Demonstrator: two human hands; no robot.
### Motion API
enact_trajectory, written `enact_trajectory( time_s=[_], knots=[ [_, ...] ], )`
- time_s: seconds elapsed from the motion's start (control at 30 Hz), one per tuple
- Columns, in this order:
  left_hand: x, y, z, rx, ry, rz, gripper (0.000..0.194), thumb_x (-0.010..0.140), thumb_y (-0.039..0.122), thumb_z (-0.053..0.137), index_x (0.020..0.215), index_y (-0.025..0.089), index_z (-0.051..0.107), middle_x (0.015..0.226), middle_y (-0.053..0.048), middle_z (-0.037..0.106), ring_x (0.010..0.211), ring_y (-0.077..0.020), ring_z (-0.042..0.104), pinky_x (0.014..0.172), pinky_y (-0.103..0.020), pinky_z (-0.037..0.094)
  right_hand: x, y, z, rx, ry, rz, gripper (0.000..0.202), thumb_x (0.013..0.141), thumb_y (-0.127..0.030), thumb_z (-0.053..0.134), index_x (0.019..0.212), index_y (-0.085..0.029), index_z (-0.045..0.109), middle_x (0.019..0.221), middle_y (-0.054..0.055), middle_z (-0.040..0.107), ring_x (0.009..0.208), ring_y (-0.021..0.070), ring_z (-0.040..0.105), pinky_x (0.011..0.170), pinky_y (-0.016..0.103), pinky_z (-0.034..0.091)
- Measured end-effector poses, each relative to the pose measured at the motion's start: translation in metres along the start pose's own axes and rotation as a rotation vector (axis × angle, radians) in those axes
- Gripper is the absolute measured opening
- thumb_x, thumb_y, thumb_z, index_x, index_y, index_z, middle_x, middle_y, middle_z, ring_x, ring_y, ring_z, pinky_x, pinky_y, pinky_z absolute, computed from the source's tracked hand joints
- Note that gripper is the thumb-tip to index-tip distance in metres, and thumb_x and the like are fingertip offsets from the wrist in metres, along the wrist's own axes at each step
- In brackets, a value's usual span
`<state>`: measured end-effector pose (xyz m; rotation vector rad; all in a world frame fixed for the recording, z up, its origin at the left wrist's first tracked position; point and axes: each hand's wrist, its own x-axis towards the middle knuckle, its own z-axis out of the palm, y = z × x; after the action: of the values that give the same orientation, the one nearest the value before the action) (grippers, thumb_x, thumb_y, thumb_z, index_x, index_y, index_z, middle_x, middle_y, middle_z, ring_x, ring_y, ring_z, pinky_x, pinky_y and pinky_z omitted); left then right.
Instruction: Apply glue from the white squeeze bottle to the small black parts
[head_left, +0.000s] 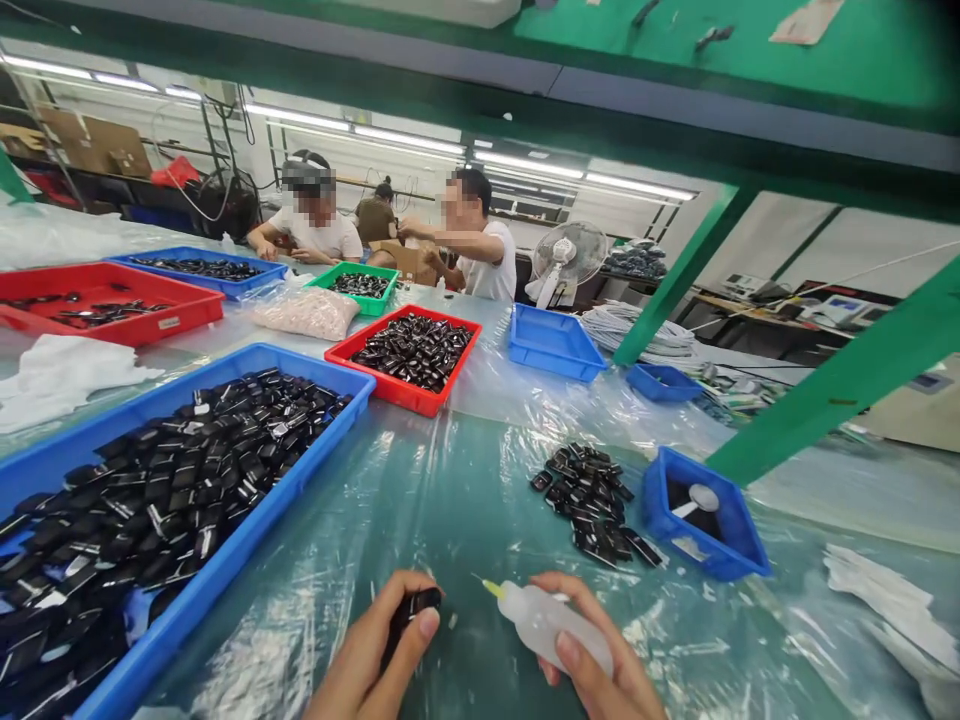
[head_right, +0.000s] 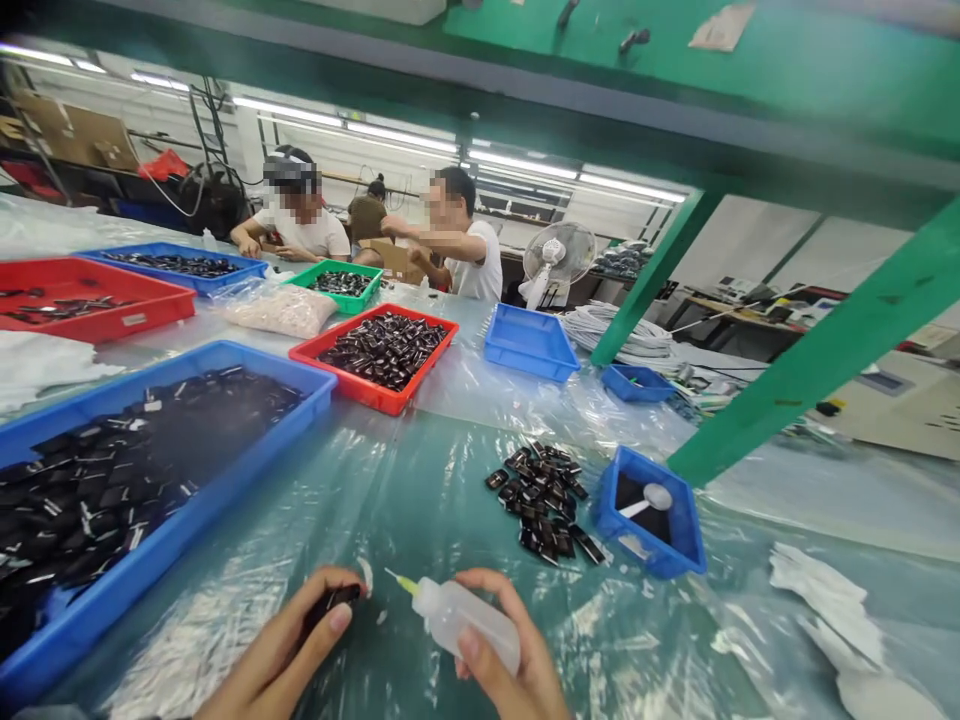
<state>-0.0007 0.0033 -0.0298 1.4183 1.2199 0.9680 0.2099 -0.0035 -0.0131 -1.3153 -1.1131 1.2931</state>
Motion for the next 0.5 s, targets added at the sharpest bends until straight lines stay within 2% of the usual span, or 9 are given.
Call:
enact_trajectory(
  time_s=[0.07, 0.13, 0.23, 0.37, 0.5],
  knots=[
    [-0.003, 0.003, 0.0, 0.01, -0.013, -0.005, 0.032, 0.09, 0.053, 0.042, 0.096, 0.023, 0.055, 0.078, 0.0, 0.055, 0.071, -0.0175, 0.05, 0.065, -0.024, 0.037, -0.002, -0.001, 0.001, -0.043, 0.012, -0.004, 0.052, 0.067, -0.069, 0.063, 0.096, -0.025, 0.057, 0.057, -0.003, 0.057, 0.056, 0.0164, 0.05, 0.057, 0.026, 0.037],
    [-0.005, 0.007, -0.002, 0.001, -0.031, -0.019, 0.029, 0.091, 0.05, 0.044, 0.098, 0.024, 0.054, 0.085, -0.002, 0.058, 0.084, -0.0206, 0.053, 0.072, -0.025, 0.039, -0.005, -0.002, 0.001, -0.068, 0.013, 0.008, 0.05, 0.068, -0.069, 0.061, 0.091, -0.025, 0.055, 0.056, -0.004, 0.054, 0.053, 0.0155, 0.047, 0.055, 0.026, 0.034],
    [-0.008, 0.012, -0.007, 0.023, -0.121, -0.068, 0.025, 0.092, 0.046, 0.043, 0.103, 0.025, 0.052, 0.1, -0.004, 0.059, 0.103, -0.0236, 0.051, 0.081, -0.026, 0.04, -0.008, -0.003, 0.001, -0.091, 0.024, 0.039, 0.044, 0.07, -0.065, 0.062, 0.088, -0.025, 0.057, 0.062, -0.003, 0.054, 0.053, 0.0139, 0.042, 0.052, 0.024, 0.03],
    [-0.01, 0.017, -0.01, 0.074, -0.187, -0.087, 0.023, 0.095, 0.043, 0.04, 0.108, 0.027, 0.049, 0.106, -0.003, 0.058, 0.106, -0.0222, 0.051, 0.086, -0.026, 0.041, -0.011, -0.006, 0.003, -0.121, 0.016, 0.055, 0.041, 0.07, -0.063, 0.064, 0.082, -0.024, 0.059, 0.064, -0.003, 0.053, 0.052, 0.0117, 0.038, 0.049, 0.022, 0.027],
    [-0.011, 0.019, -0.009, 0.1, -0.213, -0.1, 0.027, 0.095, 0.046, 0.037, 0.11, 0.027, 0.049, 0.107, -0.004, 0.058, 0.107, -0.0239, 0.051, 0.081, -0.026, 0.043, -0.011, -0.01, 0.004, -0.159, 0.04, 0.049, 0.043, 0.068, -0.065, 0.064, 0.079, -0.024, 0.059, 0.064, -0.003, 0.054, 0.051, 0.0118, 0.04, 0.048, 0.023, 0.031]
  ],
)
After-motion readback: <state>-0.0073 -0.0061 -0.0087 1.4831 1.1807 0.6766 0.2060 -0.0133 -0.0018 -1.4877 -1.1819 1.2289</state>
